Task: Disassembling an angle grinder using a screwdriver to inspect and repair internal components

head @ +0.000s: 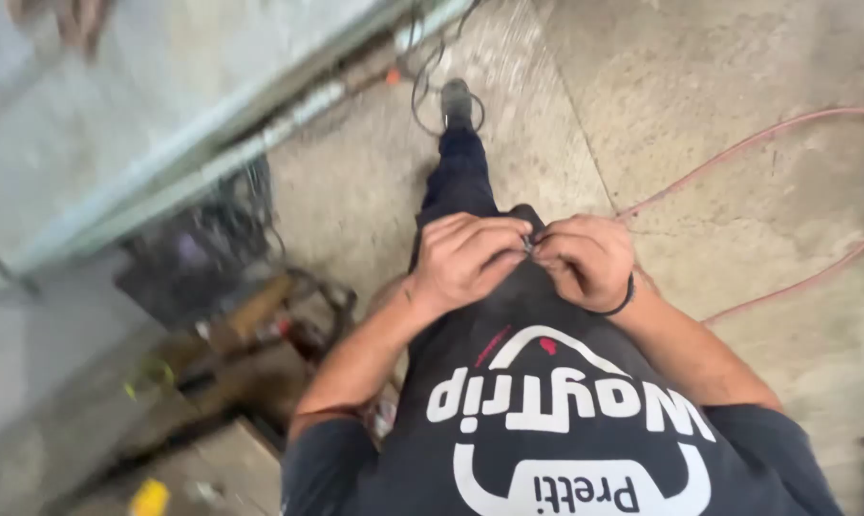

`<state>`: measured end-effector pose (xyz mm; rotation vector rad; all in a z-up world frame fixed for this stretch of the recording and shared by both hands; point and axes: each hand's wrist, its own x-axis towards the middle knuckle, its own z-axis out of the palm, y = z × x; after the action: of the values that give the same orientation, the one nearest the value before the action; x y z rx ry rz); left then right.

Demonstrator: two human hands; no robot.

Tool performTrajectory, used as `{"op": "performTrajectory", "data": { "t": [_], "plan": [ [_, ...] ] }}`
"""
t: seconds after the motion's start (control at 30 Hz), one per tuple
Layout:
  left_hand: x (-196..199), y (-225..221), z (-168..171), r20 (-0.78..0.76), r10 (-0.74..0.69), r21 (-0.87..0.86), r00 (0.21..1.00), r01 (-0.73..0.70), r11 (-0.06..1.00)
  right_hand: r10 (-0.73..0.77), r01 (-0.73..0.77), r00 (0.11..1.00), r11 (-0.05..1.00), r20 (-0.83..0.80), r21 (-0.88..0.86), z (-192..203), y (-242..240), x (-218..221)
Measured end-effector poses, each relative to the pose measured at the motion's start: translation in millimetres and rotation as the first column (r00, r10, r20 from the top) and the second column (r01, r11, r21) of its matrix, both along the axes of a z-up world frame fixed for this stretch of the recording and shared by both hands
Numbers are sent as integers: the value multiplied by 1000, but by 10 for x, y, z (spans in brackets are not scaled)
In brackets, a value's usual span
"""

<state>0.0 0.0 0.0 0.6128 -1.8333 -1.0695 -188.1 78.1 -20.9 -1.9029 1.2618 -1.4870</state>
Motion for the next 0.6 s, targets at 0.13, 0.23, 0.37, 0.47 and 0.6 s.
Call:
{"op": "performTrajectory", "data": {
  "t": [0.13,0.23,0.37,0.47,0.6],
  "plan": [
    [-510,-749,-272,15,-71,47,997,71,996,-148,146,989,982,13,117,-28,-659,-349],
    [-852,-1311,-402,-21,-139,170,990,141,975,-240,229,970,959,46,167,69,-1180,-620],
    [-1257,-1935,-478,-40,-217,374,975,215,902,-285,254,951,941,118,224,172,-1812,-1029],
    [-1522,-2237,-443,-104,-266,563,958,277,778,-256,206,953,941,165,267,118,-2116,-1361],
    [-1989,-2503,-720,-152,-213,684,965,258,683,-169,91,959,945,229,315,-125,-2602,-1953]
  ]
}}
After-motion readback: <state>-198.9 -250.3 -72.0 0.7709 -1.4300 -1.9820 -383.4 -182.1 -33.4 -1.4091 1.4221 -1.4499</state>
